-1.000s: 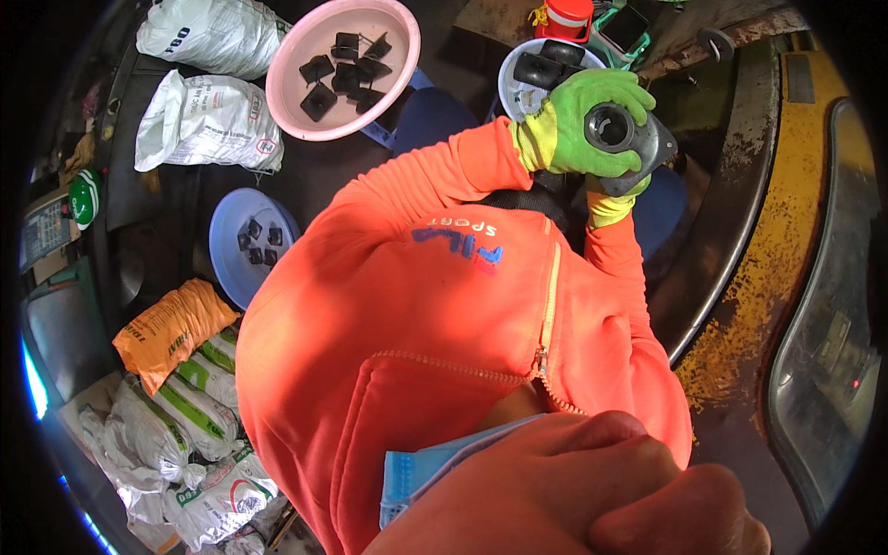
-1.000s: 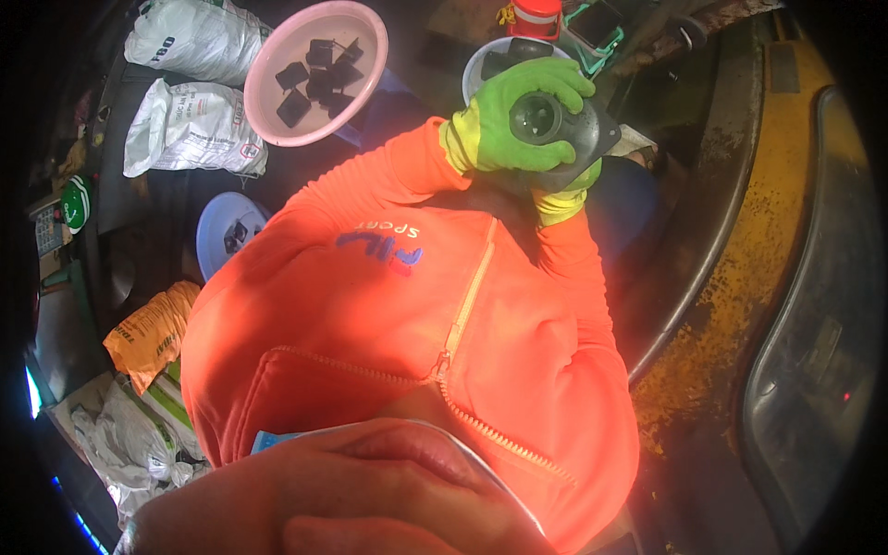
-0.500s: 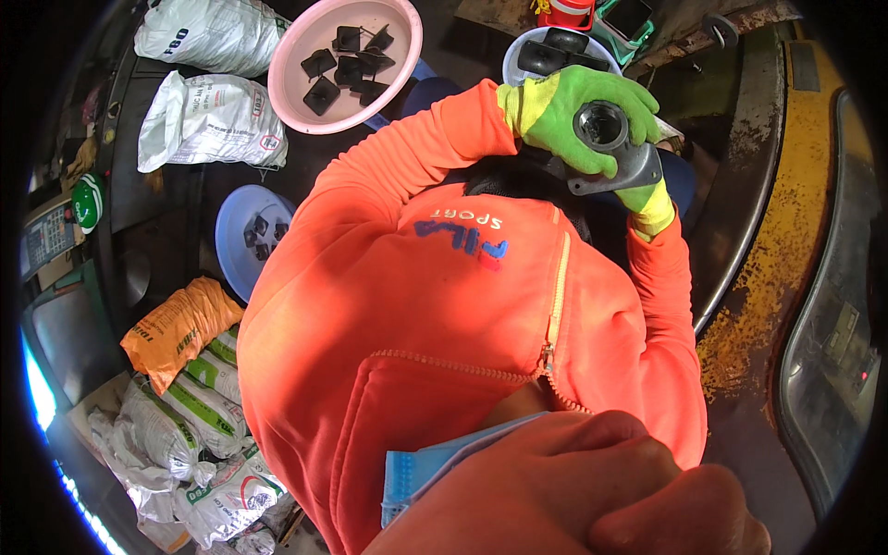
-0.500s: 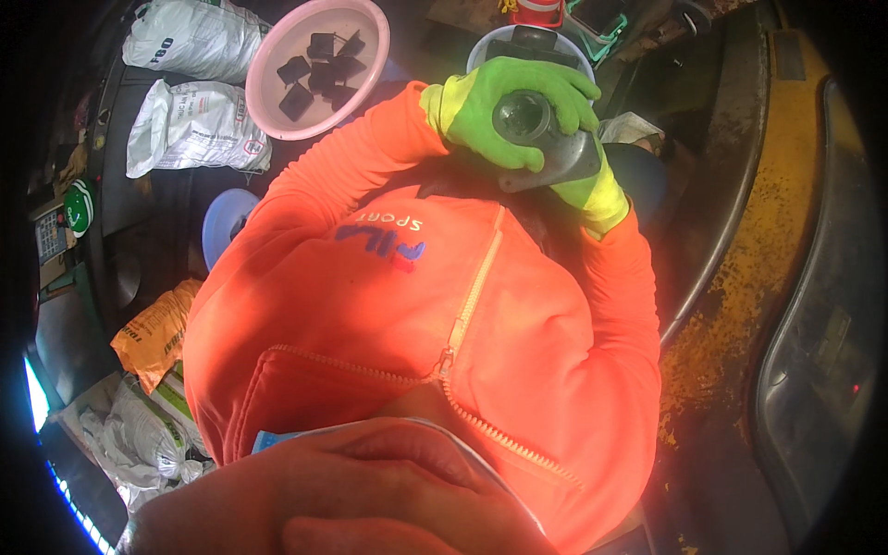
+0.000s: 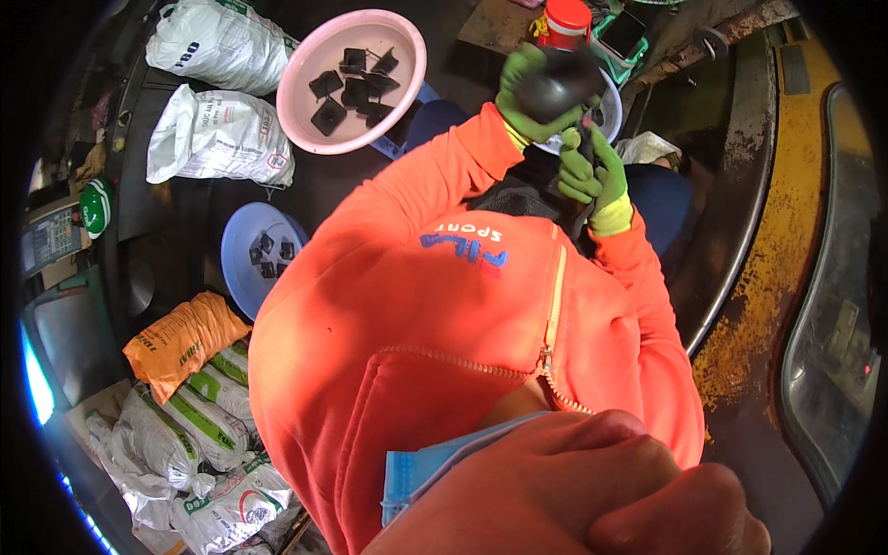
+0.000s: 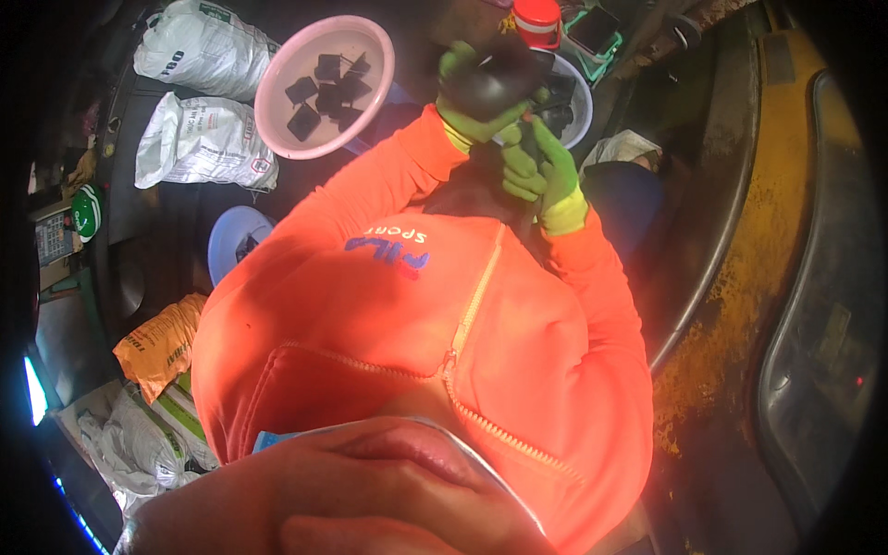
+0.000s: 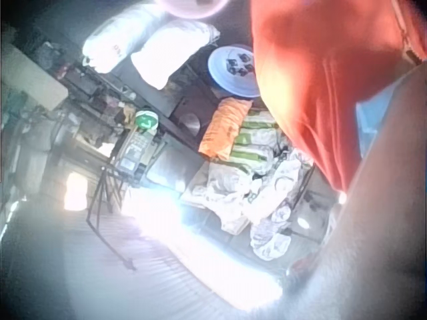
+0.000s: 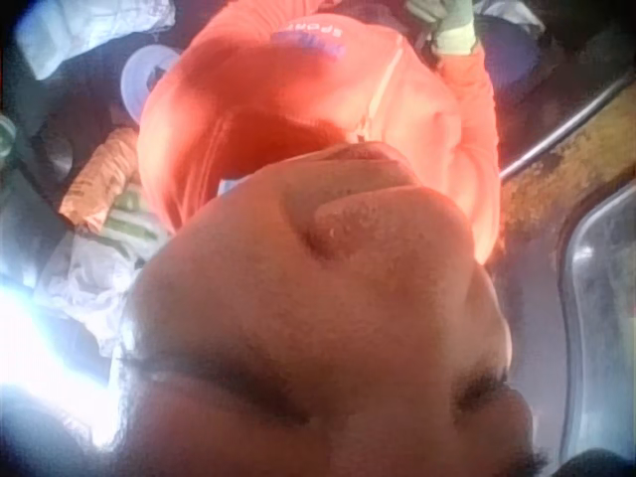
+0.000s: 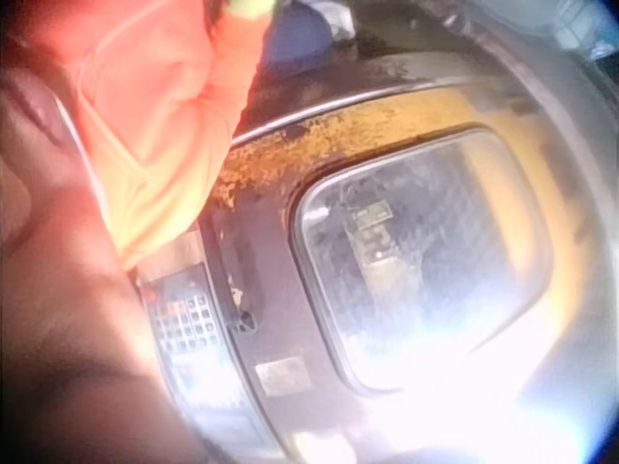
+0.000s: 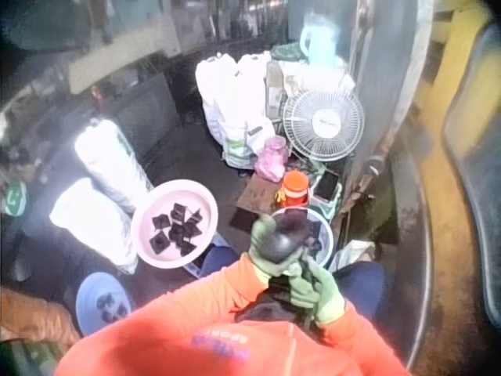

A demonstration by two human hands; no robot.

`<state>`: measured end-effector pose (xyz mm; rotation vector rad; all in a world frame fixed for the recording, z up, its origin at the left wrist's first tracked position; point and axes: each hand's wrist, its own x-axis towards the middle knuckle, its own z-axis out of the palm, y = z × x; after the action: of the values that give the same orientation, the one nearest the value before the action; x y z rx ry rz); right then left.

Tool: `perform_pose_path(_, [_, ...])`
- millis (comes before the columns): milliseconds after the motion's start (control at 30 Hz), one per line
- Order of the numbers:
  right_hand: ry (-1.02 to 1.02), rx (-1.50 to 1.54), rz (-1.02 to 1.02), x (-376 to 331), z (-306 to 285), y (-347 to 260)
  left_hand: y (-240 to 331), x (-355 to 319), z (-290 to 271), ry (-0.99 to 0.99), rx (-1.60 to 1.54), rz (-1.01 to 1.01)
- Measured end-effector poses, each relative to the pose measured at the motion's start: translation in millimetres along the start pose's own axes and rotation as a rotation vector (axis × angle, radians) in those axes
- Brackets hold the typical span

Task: The person repeatedly picks up small black molded parts from a white bowl, wipes them with a cloth, and places them into a pink bowl. The process is repeated for multiple parts throughout the clip.

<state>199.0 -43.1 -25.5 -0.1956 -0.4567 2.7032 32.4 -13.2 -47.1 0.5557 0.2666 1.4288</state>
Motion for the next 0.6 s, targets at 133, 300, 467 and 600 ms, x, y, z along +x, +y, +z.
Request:
perform_pose_path(133, [0.429,-0.014,-0.295,-11,-22,-1,-6,1,-38,0.138,-0.081,0.099])
perform_pose_path(300, [0.469,-0.021,-0.351,-22,-30,-1,-7,-8,-43,0.168,0.023,0.075])
perform_pose_path(467, [0.571,-0.021,-0.387,-22,-20,3,-3,-10,-19,0.178,0.112,0.065])
perform_pose_path(600, [0.631,-0.083,-0.439,-22,3,5,4,-22,7,0.167,0.164,0.060])
